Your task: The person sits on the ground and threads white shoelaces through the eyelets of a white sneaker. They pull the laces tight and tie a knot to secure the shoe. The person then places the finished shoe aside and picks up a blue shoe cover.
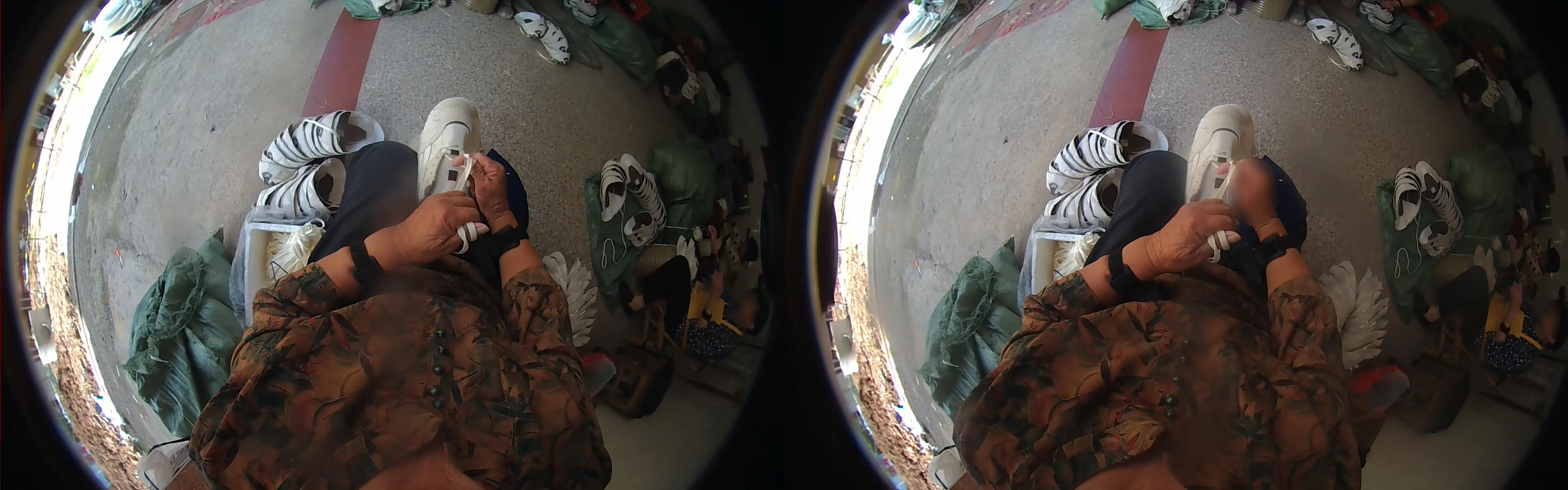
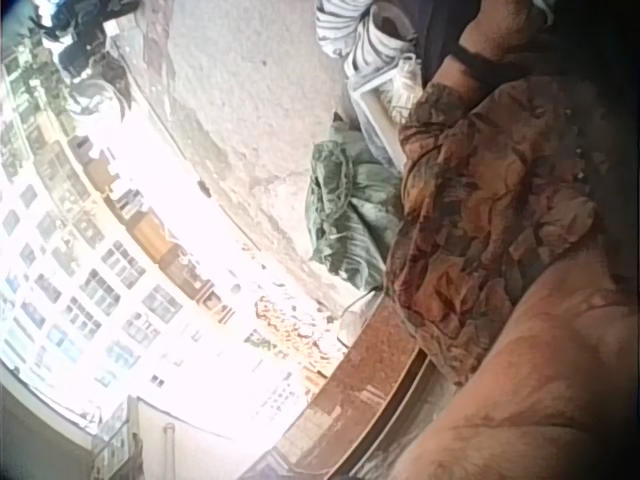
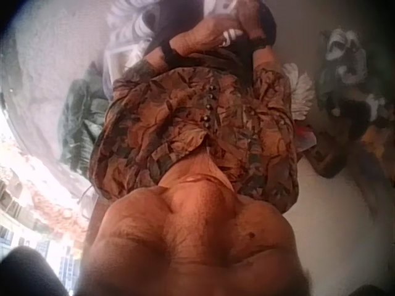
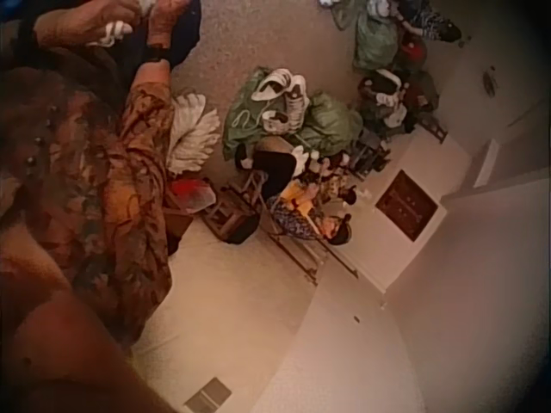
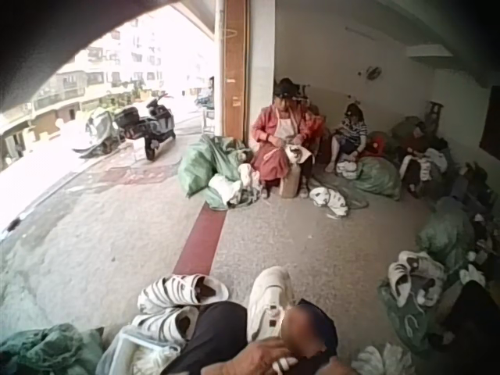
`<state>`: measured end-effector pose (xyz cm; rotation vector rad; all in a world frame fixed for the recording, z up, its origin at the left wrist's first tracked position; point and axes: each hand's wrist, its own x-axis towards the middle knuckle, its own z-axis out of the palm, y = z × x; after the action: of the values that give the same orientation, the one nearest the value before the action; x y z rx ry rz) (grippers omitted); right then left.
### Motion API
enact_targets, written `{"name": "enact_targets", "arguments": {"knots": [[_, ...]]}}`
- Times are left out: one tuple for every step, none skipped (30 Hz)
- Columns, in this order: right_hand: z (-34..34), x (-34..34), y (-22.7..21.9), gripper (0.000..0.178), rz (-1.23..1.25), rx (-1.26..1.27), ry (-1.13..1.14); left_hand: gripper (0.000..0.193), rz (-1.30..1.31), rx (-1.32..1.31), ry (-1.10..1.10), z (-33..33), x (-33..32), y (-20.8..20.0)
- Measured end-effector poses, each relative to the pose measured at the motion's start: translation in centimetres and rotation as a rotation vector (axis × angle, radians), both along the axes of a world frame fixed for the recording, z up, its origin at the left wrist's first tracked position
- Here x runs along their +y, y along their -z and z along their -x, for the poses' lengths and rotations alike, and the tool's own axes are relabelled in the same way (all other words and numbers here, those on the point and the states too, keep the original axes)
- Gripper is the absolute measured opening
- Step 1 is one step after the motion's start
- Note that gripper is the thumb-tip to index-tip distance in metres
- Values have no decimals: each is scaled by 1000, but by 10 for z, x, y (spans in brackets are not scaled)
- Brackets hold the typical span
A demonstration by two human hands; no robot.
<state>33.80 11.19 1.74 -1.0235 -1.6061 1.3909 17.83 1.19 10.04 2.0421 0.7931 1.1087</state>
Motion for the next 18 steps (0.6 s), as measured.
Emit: {"name": "enact_targets", "arguments": {"knots": [[0,1,0,19,-21,-7,5,15,3,-14,-9,0,0,1],[0,1,0,19,-43,-14,11,17,6,-28,-17,1,1,2],[0,1,0,20,-64,-21,16,18,8,-42,-25,1,1,2],[1,-2,-1,20,-97,19,56,20,24,-87,-10,2,1,2],[1,-7,-2,23,-131,59,95,23,40,-133,5,5,1,1],[0,-12,-4,26,-164,99,134,25,56,-179,21,9,0,-1],[-8,-17,-6,27,-182,132,183,29,121,-226,38,16,0,-3],[-23,-20,-9,30,-202,163,232,33,186,-273,56,27,-1,-5],[-40,-23,-10,33,-222,195,281,38,257,-246,-62,43,-5,-7],[-60,-27,-10,35,-152,279,371,43,421,-404,-86,59,-13,-16],[-81,-31,-8,37,-79,364,459,45,526,-538,-177,77,-18,-4],[-103,-37,-2,36,-36,371,507,45,436,-753,-173,96,-18,15],[-125,-43,7,35,7,379,559,44,507,-872,-224,119,-22,26],[-149,-48,16,34,86,432,566,42,545,-1041,-183,146,-24,46],[-173,-53,26,33,166,486,572,40,662,-1299,-352,167,-31,66],[-188,-56,31,32,248,541,570,38,719,-1476,-348,198,-40,96],[-196,-55,31,30,420,306,554,35,656,-1508,-564,232,-50,145],[-208,-59,29,27,572,68,559,31,802,-1410,-639,238,-59,145]]}}
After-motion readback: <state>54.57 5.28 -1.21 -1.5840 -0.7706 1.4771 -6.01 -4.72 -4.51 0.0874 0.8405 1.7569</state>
